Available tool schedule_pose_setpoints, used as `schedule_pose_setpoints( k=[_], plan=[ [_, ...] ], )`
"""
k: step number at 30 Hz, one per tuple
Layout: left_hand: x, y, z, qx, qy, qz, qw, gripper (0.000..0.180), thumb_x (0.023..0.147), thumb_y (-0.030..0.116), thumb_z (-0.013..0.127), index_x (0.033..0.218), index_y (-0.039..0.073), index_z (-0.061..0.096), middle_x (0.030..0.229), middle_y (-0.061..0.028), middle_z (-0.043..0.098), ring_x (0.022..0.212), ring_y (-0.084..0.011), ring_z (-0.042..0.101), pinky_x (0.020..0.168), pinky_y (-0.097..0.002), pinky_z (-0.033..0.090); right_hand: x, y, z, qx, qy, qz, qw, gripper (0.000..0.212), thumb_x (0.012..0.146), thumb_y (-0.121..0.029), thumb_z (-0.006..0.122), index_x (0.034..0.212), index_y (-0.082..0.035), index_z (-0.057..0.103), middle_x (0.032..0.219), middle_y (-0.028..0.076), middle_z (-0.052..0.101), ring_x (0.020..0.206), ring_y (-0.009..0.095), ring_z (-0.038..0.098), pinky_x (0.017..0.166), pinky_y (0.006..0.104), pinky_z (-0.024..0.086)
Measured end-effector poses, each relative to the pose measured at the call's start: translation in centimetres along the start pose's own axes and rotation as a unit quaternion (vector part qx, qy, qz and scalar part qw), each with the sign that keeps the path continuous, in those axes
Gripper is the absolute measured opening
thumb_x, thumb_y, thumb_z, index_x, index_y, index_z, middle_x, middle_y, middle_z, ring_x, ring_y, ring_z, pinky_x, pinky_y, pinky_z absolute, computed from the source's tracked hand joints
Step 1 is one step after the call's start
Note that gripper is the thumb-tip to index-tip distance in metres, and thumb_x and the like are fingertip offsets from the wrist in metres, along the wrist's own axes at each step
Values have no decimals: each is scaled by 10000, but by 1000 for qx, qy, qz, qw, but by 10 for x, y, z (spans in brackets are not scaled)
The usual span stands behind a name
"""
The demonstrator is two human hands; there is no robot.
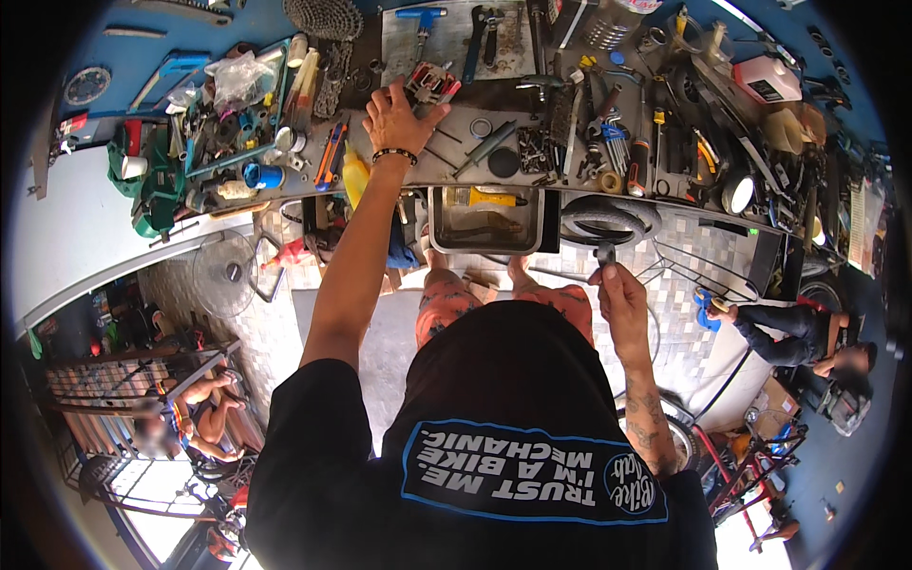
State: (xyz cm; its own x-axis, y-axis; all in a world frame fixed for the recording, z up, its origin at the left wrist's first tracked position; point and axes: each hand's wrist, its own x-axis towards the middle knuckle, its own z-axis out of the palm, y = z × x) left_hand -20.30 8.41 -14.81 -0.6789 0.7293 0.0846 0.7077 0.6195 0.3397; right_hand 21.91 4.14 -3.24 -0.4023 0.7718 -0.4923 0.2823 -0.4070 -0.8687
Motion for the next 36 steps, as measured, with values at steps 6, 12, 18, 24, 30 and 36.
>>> schedule_pose_setpoints(
  k=[6, 12, 18, 24, 30, 36],
  plan=[
    [13, 11, -2, 105, -74, -35, 991, 1082, 666, 737, 842, 1480, 128, 471, 1441, -200, 483, 1370, -420, 441, 1109, -574, 382, -8, 16, -26, -8, 47, 38, 998, 420, 1075, -431, 585, 892, -64, 672, 645, -99, 412, 596, 26, 341, 541, 240, 266],
    [-13, 1, 9, 75, -31, -165, 983, 861, 749, 594, 854, 1355, 84, 518, 1325, -180, 525, 1315, -403, 475, 1040, -582, 426, 11, 22, -7, -43, 86, 27, 995, 308, 1029, -305, 679, 947, -8, 674, 723, -59, 542, 664, 42, 477, 570, 273, 389],
    [-24, -24, 31, 101, -21, -164, 981, 569, 872, 445, 755, 1302, 118, 577, 1301, -176, 541, 1302, -398, 493, 1022, -594, 456, 164, -8, 84, -179, 56, -193, 963, 367, 950, -399, 737, 1040, -43, 726, 772, 171, 676, 704, 349, 667, 647, 476, 488],
    [-33, -39, 42, 12, 58, -90, 994, 484, 862, 353, 734, 1207, 56, 572, 1200, -189, 553, 1193, -417, 523, 979, -585, 453, 309, -43, 168, -325, 66, -301, 894, 454, 950, -451, 722, 1062, -11, 702, 993, 250, 735, 965, 427, 717, 785, 522, 550],
    [-53, -31, 4, -236, 119, -48, 963, 389, 907, 208, 722, 1212, 45, 544, 1175, -212, 573, 1026, -424, 623, 843, -515, 531, 288, -86, 184, -186, -32, -295, 937, 421, 938, -386, 775, 1082, 6, 721, 885, 158, 734, 793, 250, 683, 726, 375, 525],
    [-68, 2, -52, -436, 98, -12, 894, 313, 977, 212, 715, 1199, 5, 640, 952, -67, 694, 807, -165, 613, 711, -319, 500, 203, -162, 142, -173, -87, -371, 908, 349, 929, -288, 803, 1085, 16, 733, 820, 98, 714, 713, 119, 599, 679, 316, 493]
  ],
)
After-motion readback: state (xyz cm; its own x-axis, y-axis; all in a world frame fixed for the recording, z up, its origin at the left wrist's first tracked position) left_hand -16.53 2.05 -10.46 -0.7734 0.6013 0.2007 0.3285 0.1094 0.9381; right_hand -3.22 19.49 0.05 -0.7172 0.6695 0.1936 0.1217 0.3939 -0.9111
